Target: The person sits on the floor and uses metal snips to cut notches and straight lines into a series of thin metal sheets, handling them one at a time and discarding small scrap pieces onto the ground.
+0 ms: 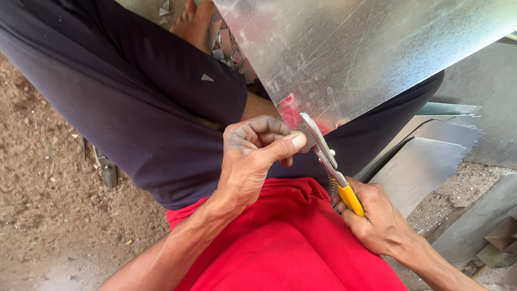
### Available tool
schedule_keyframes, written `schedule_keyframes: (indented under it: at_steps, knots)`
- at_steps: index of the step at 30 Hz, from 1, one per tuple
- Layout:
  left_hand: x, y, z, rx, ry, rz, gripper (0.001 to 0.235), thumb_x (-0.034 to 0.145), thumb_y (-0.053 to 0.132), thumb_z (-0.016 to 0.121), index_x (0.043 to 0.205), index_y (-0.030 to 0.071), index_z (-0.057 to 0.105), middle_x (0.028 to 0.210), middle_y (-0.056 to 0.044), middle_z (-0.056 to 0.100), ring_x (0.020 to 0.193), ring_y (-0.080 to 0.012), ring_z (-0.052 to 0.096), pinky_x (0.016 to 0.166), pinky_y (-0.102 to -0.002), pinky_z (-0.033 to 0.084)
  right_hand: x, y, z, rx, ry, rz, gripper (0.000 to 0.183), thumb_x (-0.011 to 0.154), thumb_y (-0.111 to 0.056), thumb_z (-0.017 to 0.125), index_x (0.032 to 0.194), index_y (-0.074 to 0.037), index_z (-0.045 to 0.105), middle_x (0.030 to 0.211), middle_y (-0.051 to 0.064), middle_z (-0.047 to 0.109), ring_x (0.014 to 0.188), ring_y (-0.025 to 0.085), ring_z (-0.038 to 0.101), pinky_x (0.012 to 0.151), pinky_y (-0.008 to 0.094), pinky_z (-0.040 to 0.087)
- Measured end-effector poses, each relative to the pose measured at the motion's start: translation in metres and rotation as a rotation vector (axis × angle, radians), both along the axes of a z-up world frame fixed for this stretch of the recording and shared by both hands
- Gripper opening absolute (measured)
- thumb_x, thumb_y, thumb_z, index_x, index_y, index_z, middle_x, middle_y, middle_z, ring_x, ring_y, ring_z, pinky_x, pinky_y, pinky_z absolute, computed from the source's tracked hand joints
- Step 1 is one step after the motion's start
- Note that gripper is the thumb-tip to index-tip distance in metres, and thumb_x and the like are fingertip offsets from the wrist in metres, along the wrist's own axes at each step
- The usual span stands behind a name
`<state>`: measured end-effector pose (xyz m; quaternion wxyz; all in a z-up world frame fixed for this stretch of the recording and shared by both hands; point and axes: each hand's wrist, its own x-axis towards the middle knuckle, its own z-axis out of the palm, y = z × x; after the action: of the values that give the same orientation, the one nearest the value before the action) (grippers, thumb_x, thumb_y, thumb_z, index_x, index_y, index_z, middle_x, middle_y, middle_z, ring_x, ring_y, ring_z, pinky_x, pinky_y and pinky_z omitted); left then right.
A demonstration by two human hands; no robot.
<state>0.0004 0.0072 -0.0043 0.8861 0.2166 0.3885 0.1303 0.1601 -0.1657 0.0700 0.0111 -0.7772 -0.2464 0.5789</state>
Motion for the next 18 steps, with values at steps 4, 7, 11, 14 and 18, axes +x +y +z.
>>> schedule_keyframes:
  at_steps: [4,7,11,14,18]
  knots:
    - [-0.004,-0.002,-0.001,-0.057,-0.021,-0.008,0.014,0.087,0.008,0.080,0.090,-0.001,0.071,0.085,-0.014,0.078,0.067,-0.0097,0.066,0.058,-0.024,0.050,-0.001,0.007,0.010,0.129,0.061,-0.074,0.031,0.066,-0.006,0.055,0.095,0.000,0.061,0.077,0.012,0.073,0.075,0.026,0.068,0.067,0.038,0.056]
    - [-0.002,0.000,-0.003,-0.095,-0.062,-0.002,0.014,0.087,0.007,0.081,0.089,-0.002,0.070,0.085,-0.015,0.078,0.065,-0.0102,0.064,0.058,-0.024,0.049,-0.002,0.010,0.006,0.005,-0.005,-0.031,0.029,0.068,-0.006,0.057,0.096,-0.003,0.063,0.073,0.014,0.073,0.071,0.027,0.067,0.066,0.039,0.055]
    - [-0.006,0.002,-0.002,-0.193,-0.114,-0.007,0.011,0.086,0.005,0.079,0.090,-0.002,0.071,0.086,-0.015,0.077,0.073,-0.0121,0.070,0.059,-0.024,0.049,-0.005,0.011,0.003,-0.061,-0.043,-0.046,0.019,0.077,-0.012,0.060,0.093,-0.003,0.066,0.070,0.015,0.072,0.069,0.029,0.067,0.066,0.040,0.055]
    - [-0.003,0.002,-0.002,-0.286,-0.133,0.026,0.012,0.084,0.002,0.079,0.091,-0.003,0.071,0.086,-0.016,0.077,0.071,-0.0129,0.070,0.057,-0.024,0.049,-0.005,0.019,0.010,0.001,-0.032,-0.052,0.019,0.073,-0.008,0.061,0.090,-0.002,0.064,0.070,0.015,0.069,0.069,0.029,0.065,0.066,0.039,0.054]
    - [-0.003,-0.003,-0.001,-0.330,-0.140,0.010,0.013,0.086,0.001,0.079,0.092,-0.003,0.068,0.085,-0.017,0.076,0.066,-0.0115,0.066,0.057,-0.023,0.048,-0.005,0.026,0.019,0.065,-0.001,-0.067,0.025,0.067,-0.003,0.057,0.091,-0.001,0.062,0.071,0.012,0.070,0.068,0.026,0.066,0.064,0.038,0.055]
